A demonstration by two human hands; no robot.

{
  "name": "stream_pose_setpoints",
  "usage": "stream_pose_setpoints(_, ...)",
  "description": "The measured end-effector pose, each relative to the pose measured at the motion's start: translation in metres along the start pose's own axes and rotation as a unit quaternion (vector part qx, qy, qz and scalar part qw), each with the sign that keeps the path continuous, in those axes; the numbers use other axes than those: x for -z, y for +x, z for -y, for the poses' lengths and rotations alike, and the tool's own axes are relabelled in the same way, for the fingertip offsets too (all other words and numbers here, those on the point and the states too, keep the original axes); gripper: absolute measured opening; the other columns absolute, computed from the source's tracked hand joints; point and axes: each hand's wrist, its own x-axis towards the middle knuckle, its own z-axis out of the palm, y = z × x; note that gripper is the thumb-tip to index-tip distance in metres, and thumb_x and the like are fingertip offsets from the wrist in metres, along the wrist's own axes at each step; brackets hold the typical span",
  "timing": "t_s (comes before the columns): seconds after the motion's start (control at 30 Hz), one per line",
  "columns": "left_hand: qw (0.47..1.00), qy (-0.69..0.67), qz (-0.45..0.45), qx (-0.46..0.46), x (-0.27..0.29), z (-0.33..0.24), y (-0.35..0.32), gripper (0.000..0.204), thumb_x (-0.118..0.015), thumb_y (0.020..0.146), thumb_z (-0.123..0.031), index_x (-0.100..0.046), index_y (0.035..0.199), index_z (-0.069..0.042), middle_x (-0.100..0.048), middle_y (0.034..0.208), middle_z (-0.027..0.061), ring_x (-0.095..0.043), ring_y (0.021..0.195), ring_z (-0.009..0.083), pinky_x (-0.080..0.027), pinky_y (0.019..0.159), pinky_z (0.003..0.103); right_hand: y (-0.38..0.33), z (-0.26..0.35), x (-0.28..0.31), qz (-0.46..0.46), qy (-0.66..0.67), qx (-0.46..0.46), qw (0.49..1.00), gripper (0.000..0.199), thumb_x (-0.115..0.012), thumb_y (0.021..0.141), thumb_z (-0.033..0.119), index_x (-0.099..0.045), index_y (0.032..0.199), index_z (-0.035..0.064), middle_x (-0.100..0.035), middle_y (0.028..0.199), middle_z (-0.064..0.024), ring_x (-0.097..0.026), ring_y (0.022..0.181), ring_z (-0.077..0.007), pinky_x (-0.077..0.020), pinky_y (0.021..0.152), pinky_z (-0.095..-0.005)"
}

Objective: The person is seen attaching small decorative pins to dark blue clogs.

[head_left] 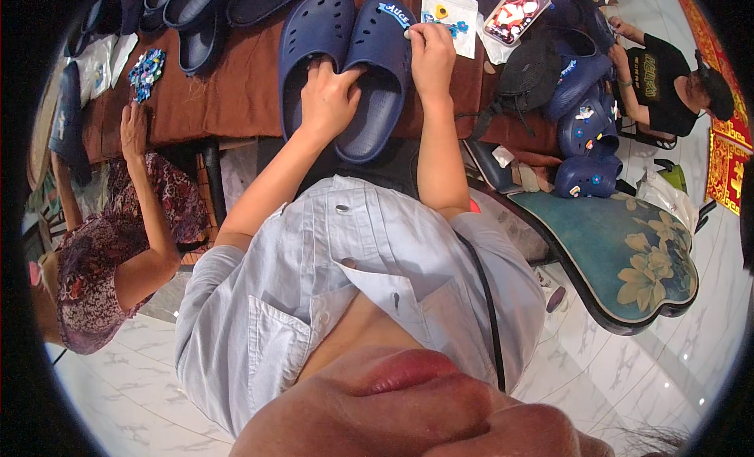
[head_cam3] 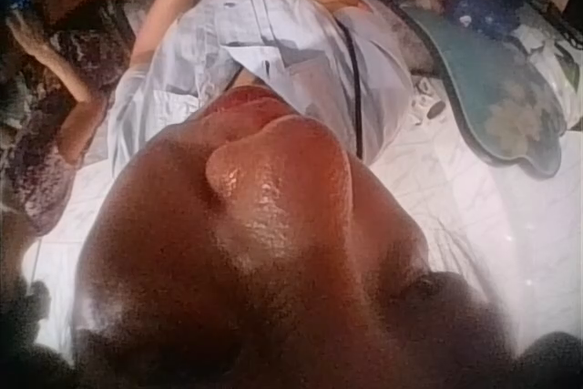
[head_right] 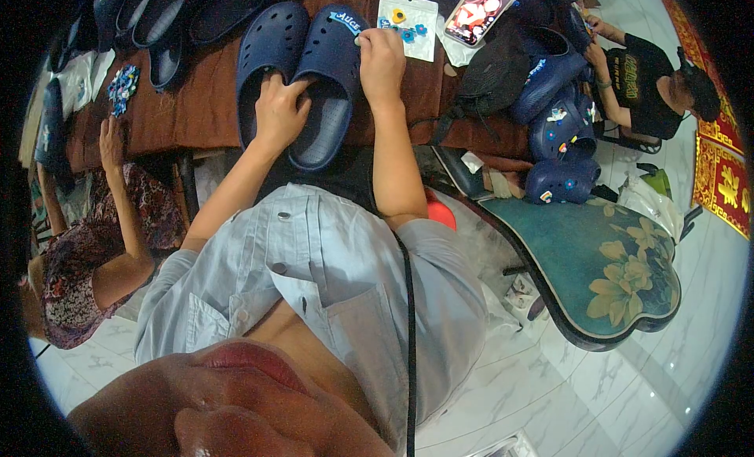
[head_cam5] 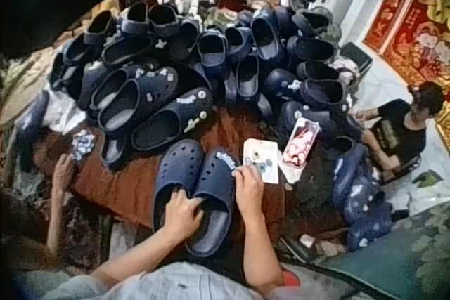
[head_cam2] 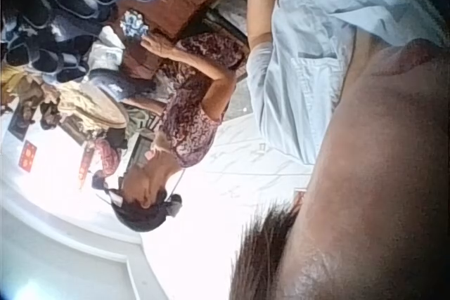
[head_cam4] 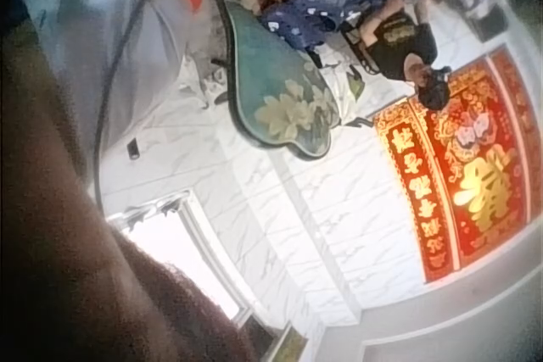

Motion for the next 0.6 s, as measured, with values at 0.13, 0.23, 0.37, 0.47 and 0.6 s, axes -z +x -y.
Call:
stream_pose_setpoints(0.13,1.000,0.001,0.010,0.010,0.001,0.000,0.000,0.034,-0.067,0.074,-0.010,-0.072,0.107,-0.016,-0.054,0.102,0.0228,-0.055,0.100,0.0430,-0.053,0.079,0.050,0.001,0.008,0.005,0.038,-0.065,0.061,0.995,0.009,-0.069,0.083,0.008,-0.067,0.088,0.0010,-0.063,0.090,-0.0146,-0.059,0.090,-0.0358,-0.0481,0.080,-0.0435)
stream_pose_setpoints(0.23,1.000,0.000,-0.004,-0.001,0.000,0.000,-0.001,0.033,-0.067,0.074,-0.011,-0.072,0.107,-0.016,-0.054,0.101,0.0224,-0.055,0.099,0.0428,-0.053,0.078,0.049,-0.001,0.008,0.007,0.046,-0.063,0.051,0.996,0.010,-0.070,0.082,0.008,-0.067,0.088,0.0008,-0.062,0.089,-0.0149,-0.059,0.090,-0.0360,-0.0482,0.080,-0.0438)
stream_pose_setpoints(0.37,1.000,0.005,0.001,0.002,-0.001,-0.002,0.001,0.033,-0.068,0.074,-0.010,-0.072,0.107,-0.016,-0.054,0.100,0.0221,-0.055,0.098,0.0429,-0.053,0.077,0.049,-0.002,-0.001,0.007,0.026,-0.055,0.035,0.998,0.009,-0.070,0.081,0.008,-0.066,0.086,0.0006,-0.062,0.086,-0.0153,-0.058,0.088,-0.0362,-0.0477,0.079,-0.0443)
stream_pose_setpoints(0.47,1.000,0.003,-0.007,-0.002,-0.001,-0.002,-0.001,0.034,-0.068,0.074,-0.010,-0.072,0.107,-0.016,-0.055,0.100,0.0218,-0.055,0.098,0.0428,-0.053,0.077,0.049,0.000,-0.003,0.005,0.006,-0.077,0.035,0.996,0.008,-0.070,0.081,0.008,-0.065,0.083,0.0008,-0.061,0.084,-0.0158,-0.058,0.086,-0.0364,-0.0471,0.078,-0.0452)
stream_pose_setpoints(0.6,1.000,0.002,-0.006,0.000,0.000,-0.004,-0.001,0.036,-0.069,0.073,-0.010,-0.071,0.109,-0.015,-0.055,0.101,0.0217,-0.055,0.099,0.0426,-0.053,0.079,0.049,0.000,-0.010,0.005,0.011,-0.054,0.021,0.998,0.007,-0.069,0.082,0.008,-0.065,0.083,0.0027,-0.061,0.085,-0.0156,-0.058,0.085,-0.0361,-0.0465,0.078,-0.0458)
